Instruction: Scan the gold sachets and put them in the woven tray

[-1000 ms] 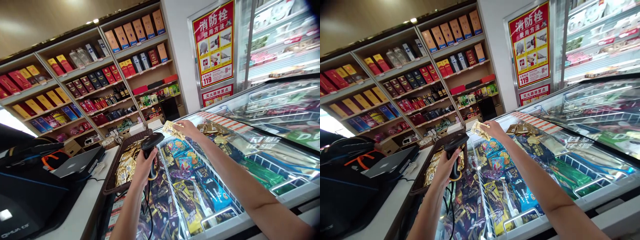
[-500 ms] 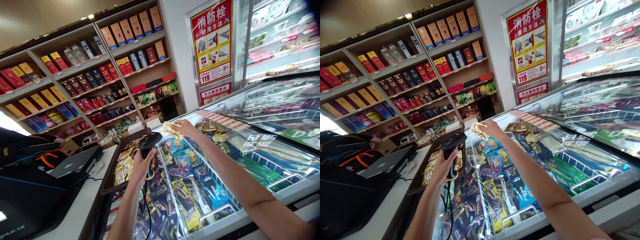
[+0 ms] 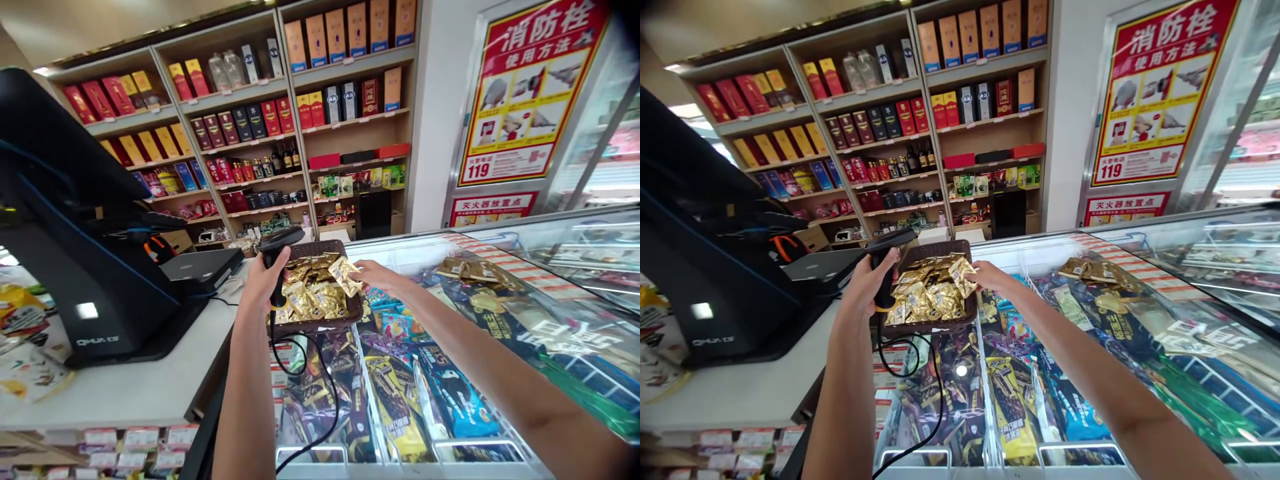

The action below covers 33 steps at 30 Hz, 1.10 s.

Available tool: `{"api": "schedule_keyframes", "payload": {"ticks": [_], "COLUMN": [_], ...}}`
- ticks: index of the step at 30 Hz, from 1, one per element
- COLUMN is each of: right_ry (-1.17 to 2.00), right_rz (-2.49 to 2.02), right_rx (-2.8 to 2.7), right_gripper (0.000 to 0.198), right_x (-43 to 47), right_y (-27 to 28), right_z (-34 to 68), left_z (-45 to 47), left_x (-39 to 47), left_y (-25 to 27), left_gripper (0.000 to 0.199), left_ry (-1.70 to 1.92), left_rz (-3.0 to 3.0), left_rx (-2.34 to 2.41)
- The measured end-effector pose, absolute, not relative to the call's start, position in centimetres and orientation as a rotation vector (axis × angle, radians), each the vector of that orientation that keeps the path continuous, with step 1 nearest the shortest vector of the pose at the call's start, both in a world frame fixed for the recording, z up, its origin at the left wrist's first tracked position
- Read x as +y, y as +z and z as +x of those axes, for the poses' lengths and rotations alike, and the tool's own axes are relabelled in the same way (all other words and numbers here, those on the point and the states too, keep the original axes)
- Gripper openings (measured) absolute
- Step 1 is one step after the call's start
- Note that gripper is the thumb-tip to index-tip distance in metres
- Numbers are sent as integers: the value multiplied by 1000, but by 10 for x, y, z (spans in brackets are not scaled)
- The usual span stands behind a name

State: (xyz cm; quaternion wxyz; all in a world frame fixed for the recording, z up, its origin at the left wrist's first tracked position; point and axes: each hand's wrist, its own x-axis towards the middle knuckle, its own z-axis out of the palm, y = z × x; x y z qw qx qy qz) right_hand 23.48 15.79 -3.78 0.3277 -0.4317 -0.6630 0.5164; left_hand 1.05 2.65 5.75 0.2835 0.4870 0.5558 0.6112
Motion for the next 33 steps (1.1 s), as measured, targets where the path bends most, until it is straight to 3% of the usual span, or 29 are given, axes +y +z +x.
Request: {"api": "schedule_keyframes", "payload": {"ticks": [4, 9, 14, 19, 25, 33], "right_ry": [1424, 747, 231, -34, -54, 100], "right_rz": [-1042, -1232, -1332, -1907, -2156, -1999], "right_rx": [-1706, -1983, -2067, -1753, -1575, -1741], "right_gripper": [15, 48, 44, 52, 52, 38], "right_x": [179, 192, 197, 212, 227, 229], "right_y": [-28, -32, -64, -94, -127, -134], "right_z": [167, 149, 216, 337, 428, 407], "left_z": [5, 16, 34, 50, 70, 79], "left_x": [21, 17, 22, 35, 39, 45], "left_y": [59, 64, 63, 57, 53, 44], "left_gripper": [53, 50, 49, 49, 51, 55], "left_ry": [1662, 1662, 1649, 1547, 1403, 1306], "left_rz": [1288, 1315, 1310, 1357, 1404, 1409], "left_rx": [1448, 1391, 1387, 1412, 1460, 1502]}}
